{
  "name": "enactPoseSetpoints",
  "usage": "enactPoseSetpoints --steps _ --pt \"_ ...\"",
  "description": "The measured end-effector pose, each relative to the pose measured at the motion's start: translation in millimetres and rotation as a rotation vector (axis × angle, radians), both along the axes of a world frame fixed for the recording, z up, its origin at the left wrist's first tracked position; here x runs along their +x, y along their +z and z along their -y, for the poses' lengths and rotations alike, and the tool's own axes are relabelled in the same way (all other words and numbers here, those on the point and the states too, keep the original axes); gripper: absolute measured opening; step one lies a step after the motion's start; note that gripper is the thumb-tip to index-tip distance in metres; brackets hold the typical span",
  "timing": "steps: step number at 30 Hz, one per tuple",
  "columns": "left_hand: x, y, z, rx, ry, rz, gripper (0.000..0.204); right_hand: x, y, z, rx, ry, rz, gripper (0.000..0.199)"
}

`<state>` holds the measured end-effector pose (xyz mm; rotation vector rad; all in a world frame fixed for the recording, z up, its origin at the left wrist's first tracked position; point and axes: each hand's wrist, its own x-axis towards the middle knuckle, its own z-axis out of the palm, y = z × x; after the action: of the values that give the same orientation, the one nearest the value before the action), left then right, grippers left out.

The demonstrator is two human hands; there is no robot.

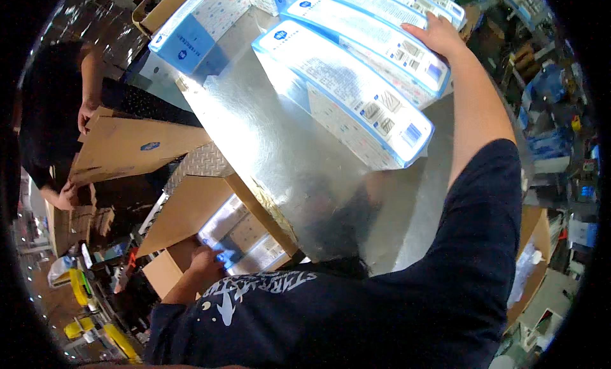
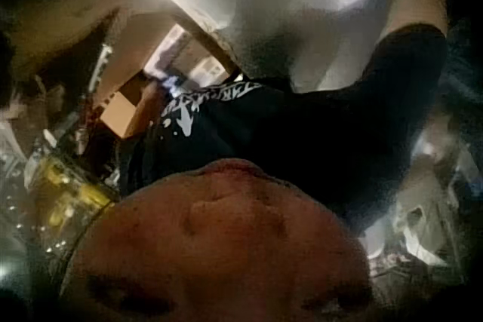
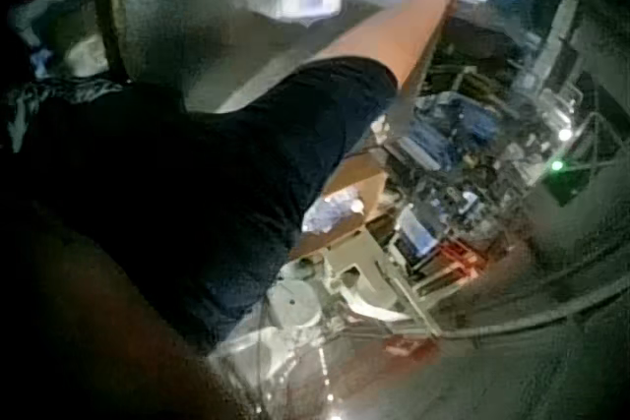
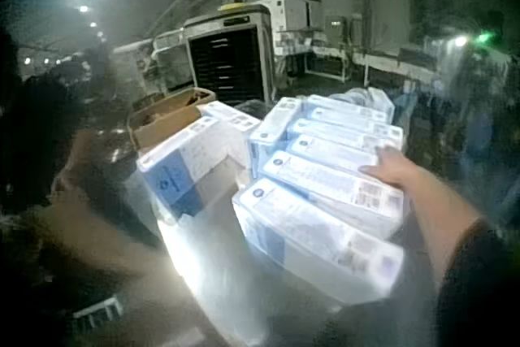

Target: The person picks up blue and white boxed items from a table and packs them into cardboard boxes, while a co-worker assists by closing and moving the packed boxes.

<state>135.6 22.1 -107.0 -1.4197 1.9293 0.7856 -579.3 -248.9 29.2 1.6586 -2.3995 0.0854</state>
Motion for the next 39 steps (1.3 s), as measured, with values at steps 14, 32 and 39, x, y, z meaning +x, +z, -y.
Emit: enactPoseSetpoints --steps 14,32,39 --pt "-322 133 139 0.113 0.645 -1.452 0.098 132 64 -184 0.252 0.342 0.374 0.067" --pt "-64 301 121 -0.353 0.424 -1.378 0.072 282 -17 -262 0.216 0.746 1.742 0.077" --pt "61 239 32 -0.139 0.347 -0.922 0.056 336 85 -326 0.836 1.249 1.102 0.031"
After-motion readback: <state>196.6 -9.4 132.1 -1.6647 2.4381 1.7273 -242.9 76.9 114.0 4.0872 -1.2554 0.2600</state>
